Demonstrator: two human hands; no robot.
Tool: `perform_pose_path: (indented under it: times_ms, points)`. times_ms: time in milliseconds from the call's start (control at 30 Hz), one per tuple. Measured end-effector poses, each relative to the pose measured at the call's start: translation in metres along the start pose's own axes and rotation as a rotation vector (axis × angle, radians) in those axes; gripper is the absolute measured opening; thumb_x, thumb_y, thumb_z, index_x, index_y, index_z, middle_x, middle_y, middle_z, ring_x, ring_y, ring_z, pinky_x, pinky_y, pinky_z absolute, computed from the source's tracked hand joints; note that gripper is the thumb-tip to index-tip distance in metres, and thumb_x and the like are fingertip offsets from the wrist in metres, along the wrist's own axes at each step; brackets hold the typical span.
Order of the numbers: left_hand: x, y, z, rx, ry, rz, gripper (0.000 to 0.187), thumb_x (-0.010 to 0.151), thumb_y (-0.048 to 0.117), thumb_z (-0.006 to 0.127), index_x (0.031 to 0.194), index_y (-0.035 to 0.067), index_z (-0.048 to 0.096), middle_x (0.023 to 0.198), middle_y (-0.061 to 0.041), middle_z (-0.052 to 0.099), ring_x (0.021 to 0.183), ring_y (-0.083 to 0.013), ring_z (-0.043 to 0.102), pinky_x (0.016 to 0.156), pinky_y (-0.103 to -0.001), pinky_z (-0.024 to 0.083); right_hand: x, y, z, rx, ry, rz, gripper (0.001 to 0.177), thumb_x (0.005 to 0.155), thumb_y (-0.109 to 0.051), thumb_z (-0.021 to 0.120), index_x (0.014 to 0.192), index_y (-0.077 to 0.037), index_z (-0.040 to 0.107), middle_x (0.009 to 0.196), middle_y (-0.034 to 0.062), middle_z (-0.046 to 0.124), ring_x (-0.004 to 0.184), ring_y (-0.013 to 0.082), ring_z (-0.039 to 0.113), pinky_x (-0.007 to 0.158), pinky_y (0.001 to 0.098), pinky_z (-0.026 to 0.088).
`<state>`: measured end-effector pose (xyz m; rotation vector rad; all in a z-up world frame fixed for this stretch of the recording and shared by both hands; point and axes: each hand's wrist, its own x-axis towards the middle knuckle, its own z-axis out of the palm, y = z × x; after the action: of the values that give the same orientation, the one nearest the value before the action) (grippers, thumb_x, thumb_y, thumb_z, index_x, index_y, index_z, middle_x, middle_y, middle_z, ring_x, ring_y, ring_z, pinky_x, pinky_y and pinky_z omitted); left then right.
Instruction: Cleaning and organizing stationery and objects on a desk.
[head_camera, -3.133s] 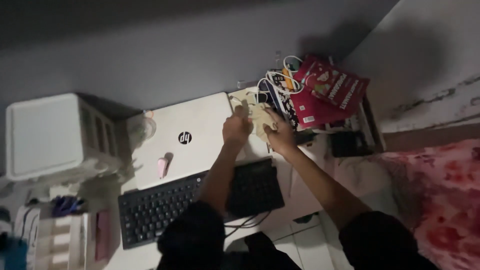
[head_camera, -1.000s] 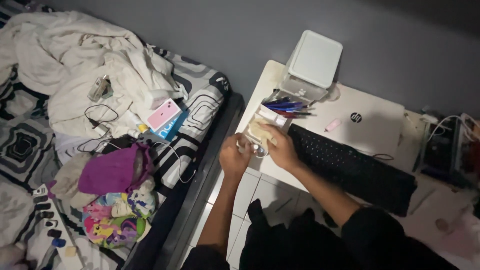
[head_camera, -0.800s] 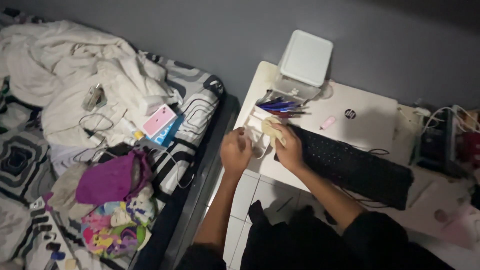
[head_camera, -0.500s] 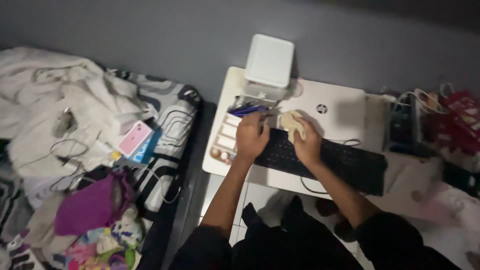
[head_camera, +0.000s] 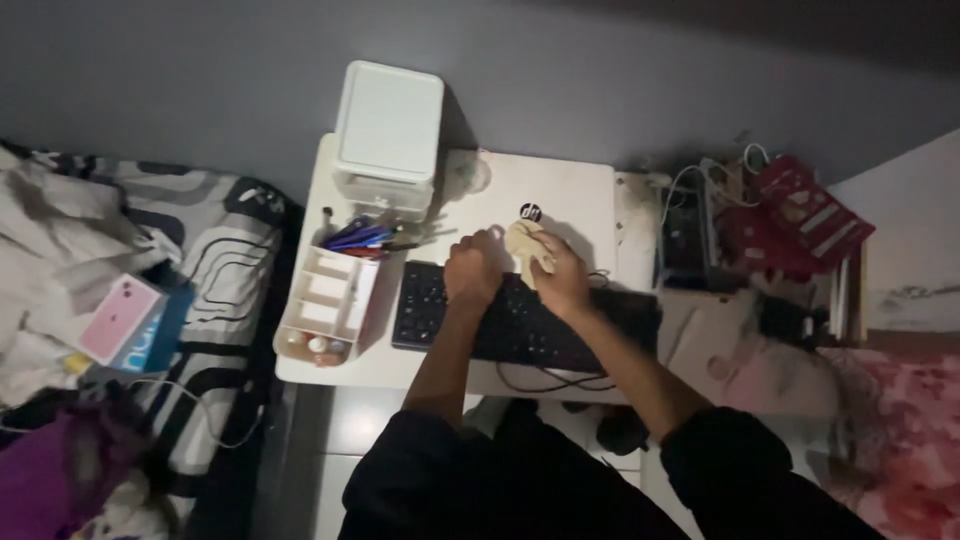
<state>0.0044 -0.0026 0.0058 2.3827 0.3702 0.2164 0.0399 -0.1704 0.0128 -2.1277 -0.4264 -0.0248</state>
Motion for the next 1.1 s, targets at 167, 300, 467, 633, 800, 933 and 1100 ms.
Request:
perform_pose_path:
  times_ms: [167,300,467,633,800,933,1100]
  points:
    - [0.017,-0.05,0.069,0.235,-0.009,-0.09,0.024,0.086,0.013,0.062,0.108,0.006,0.065,0.113,-0.015,0.067,0.106,-0.0389,0.063,0.084,-0.049,0.056,0.01,0.004,0.003,0.007,-0.051,-0.006,0.042,0.087,-0.006,0.071,0.129,-0.007,0.064,0.124,0.0171,0.071,0.116,0.0315,0.069,0.099,0.0365,0.053]
    - [0.016,-0.048,0.063,0.125,0.05,-0.127,0.018,0.088,0.01,0.06,0.104,0.008,0.068,0.108,-0.013,0.07,0.105,-0.0386,0.065,0.083,-0.049,0.056,0.018,0.01,0.002,0.001,-0.098,-0.027,0.042,0.086,-0.006,0.072,0.128,-0.007,0.066,0.122,0.018,0.072,0.112,0.032,0.07,0.096,0.0372,0.055]
    - [0.004,-0.033,0.025,0.044,0.053,-0.079,0.019,0.091,0.011,0.061,0.109,0.008,0.068,0.103,-0.018,0.069,0.097,-0.0396,0.067,0.084,-0.049,0.055,0.03,0.004,0.013,0.055,-0.129,0.054,0.042,0.088,-0.01,0.071,0.13,-0.007,0.065,0.118,0.0167,0.073,0.105,0.0282,0.072,0.092,0.0364,0.057]
    - [-0.005,-0.005,-0.022,-0.137,0.196,0.076,0.029,0.085,0.011,0.065,0.113,0.007,0.068,0.101,-0.02,0.068,0.095,-0.0417,0.066,0.082,-0.051,0.054,0.028,-0.019,0.022,0.15,-0.066,-0.014,0.04,0.092,-0.009,0.068,0.131,-0.004,0.063,0.123,0.0169,0.071,0.109,0.0258,0.072,0.093,0.0365,0.057]
    - [-0.02,0.0,-0.078,-0.047,0.162,0.07,0.022,0.083,0.024,0.073,0.095,0.007,0.066,0.095,-0.02,0.069,0.09,-0.0428,0.067,0.079,-0.053,0.054,0.009,-0.06,0.033,0.128,0.073,-0.309,0.035,0.091,-0.004,0.07,0.125,0.001,0.063,0.12,0.0216,0.07,0.112,0.0314,0.068,0.095,0.0408,0.055]
    - [-0.041,-0.03,-0.125,0.007,0.122,0.057,0.026,0.077,0.026,0.075,0.094,0.008,0.068,0.091,-0.02,0.071,0.084,-0.045,0.067,0.072,-0.055,0.052,0.001,-0.104,0.047,0.204,0.021,-0.313,0.033,0.089,-0.005,0.071,0.12,0.001,0.062,0.111,0.0203,0.071,0.104,0.0301,0.071,0.09,0.0396,0.056]
    - [-0.064,-0.048,-0.194,-0.154,0.063,0.136,0.034,0.073,0.011,0.071,0.107,0.008,0.071,0.09,-0.017,0.073,0.084,-0.0375,0.071,0.073,-0.046,0.057,-0.017,-0.145,0.074,0.266,-0.097,-0.24,0.026,0.086,-0.005,0.072,0.11,-0.002,0.063,0.095,0.015,0.073,0.09,0.0245,0.075,0.081,0.0358,0.058]
